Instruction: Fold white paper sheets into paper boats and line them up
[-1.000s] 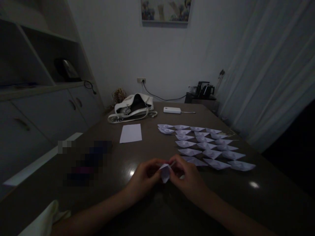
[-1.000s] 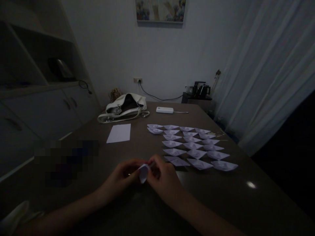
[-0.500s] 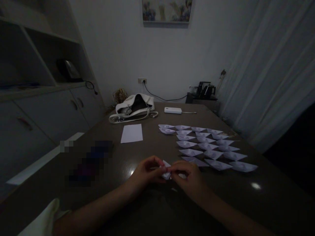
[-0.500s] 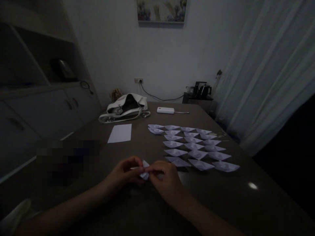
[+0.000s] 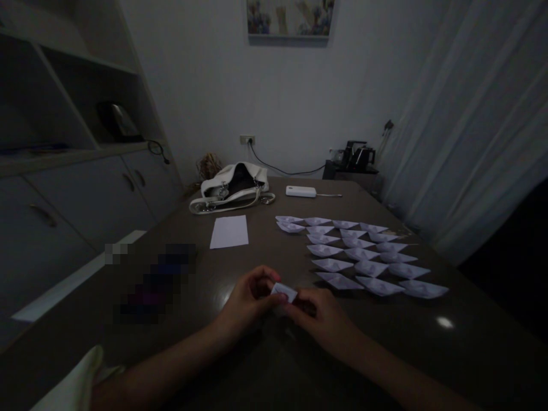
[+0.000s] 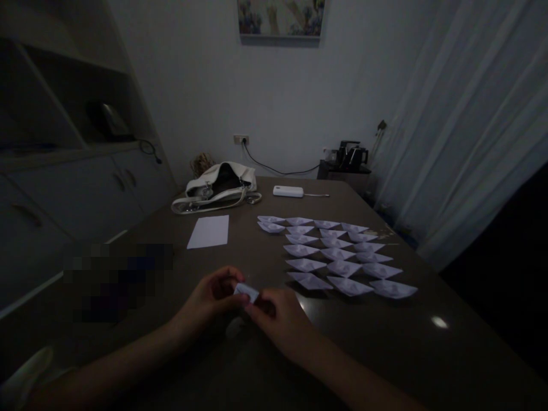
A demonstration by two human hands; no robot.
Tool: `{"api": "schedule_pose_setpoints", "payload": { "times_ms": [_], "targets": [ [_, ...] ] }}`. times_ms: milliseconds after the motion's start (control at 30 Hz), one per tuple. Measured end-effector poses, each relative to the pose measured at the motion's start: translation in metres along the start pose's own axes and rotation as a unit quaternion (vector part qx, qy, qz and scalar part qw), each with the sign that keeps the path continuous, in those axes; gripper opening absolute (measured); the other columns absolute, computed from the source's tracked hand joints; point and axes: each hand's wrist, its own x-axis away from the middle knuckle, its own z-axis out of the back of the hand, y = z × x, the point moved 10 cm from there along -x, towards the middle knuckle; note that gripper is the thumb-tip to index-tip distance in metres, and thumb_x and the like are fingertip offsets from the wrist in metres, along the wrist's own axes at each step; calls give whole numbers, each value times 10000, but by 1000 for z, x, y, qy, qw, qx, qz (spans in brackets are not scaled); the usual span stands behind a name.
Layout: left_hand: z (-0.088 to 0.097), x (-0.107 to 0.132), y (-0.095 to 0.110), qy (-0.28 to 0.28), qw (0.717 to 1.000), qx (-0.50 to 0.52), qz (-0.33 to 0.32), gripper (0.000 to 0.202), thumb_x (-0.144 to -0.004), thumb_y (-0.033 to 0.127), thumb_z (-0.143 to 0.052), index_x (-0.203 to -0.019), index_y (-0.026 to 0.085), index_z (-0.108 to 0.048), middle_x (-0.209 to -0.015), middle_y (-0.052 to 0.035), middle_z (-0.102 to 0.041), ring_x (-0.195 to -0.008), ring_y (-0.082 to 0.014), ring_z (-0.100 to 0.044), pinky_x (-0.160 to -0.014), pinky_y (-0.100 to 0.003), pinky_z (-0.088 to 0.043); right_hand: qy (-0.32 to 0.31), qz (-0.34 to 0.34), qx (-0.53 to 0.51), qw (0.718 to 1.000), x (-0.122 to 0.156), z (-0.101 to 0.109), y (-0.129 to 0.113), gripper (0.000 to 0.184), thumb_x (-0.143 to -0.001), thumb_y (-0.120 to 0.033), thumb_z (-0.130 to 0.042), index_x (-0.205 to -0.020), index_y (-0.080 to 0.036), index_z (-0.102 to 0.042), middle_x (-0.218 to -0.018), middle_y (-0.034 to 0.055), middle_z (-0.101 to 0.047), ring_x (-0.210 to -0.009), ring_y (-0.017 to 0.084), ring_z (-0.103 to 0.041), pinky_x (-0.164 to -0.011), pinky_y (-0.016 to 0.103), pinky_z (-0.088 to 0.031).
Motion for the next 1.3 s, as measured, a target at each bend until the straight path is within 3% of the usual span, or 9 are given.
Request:
{"api": "schedule_pose_setpoints", "payload": {
  "times_ms": [233,333,567,700,967,1067,1200,1300],
  "targets": [
    [-6,-2,0,-33,999,-5,13,349,-625,296,-816,-877,136,-636,-737,-8,-684,-666,-127,-621,-636,-218,-457,23,44,-2,999,3,6,-13,283,-856,-317,-555,-680,-121,-659,-593,13,-584,-563,127,-515,-524,229,-350],
    [-9,0,4,-46,998,-40,9,283,-659,357,-784,-729,116,-654,-677,-14,-668,-640,-127,-606,-614,-215,-446,20,49,-12,999,3,6,-15,269,-841,-302,-559,-663,-121,-649,-588,16,-588,-559,129,-525,-520,226,-358],
    [-11,7,12,-46,994,-87,-39,276,-684,350,-764,-626,120,-622,-612,-12,-636,-585,-133,-579,-566,-222,-430,-46,22,-30,998,5,-11,-11,365,-886,-350,-481,-670,-119,-664,-537,19,-588,-482,115,-532,-467,204,-351],
    [-14,6,16,-59,992,-103,-42,271,-736,381,-702,-672,124,-643,-636,-18,-637,-597,-135,-573,-570,-223,-425,-31,31,-9,999,6,-9,-13,367,-896,-301,-458,-656,-128,-674,-516,20,-600,-470,111,-541,-468,196,-356],
    [-11,13,37,-22,961,-244,-129,291,-806,340,-610,-627,118,-667,-627,-30,-588,-609,-143,-543,-551,-222,-401,-90,30,-14,995,9,-22,-13,366,-887,-353,-494,-712,-119,-714,-562,41,-651,-473,110,-563,-453,186,-365],
    [-10,13,38,-13,963,-232,-134,281,-805,338,-611,-633,125,-673,-633,-26,-589,-607,-139,-543,-546,-215,-401,-68,34,-14,997,9,-18,-13,364,-891,-348,-499,-675,-130,-695,-536,28,-634,-467,109,-561,-460,189,-375],
    [-11,9,31,-27,973,-208,-95,218,-784,342,-636,-811,138,-709,-746,-43,-663,-654,-154,-579,-552,-213,-419,-18,30,-20,999,6,-5,-10,378,-895,-343,-488,-626,-142,-662,-496,17,-602,-451,118,-553,-450,199,-374],
    [-11,7,31,-35,964,-248,-93,220,-805,330,-615,-757,131,-695,-672,-32,-660,-604,-147,-573,-531,-208,-407,-6,46,0,999,4,3,-13,393,-904,-356,-476,-628,-140,-654,-504,16,-592,-455,119,-544,-454,207,-368]
  ]
}}
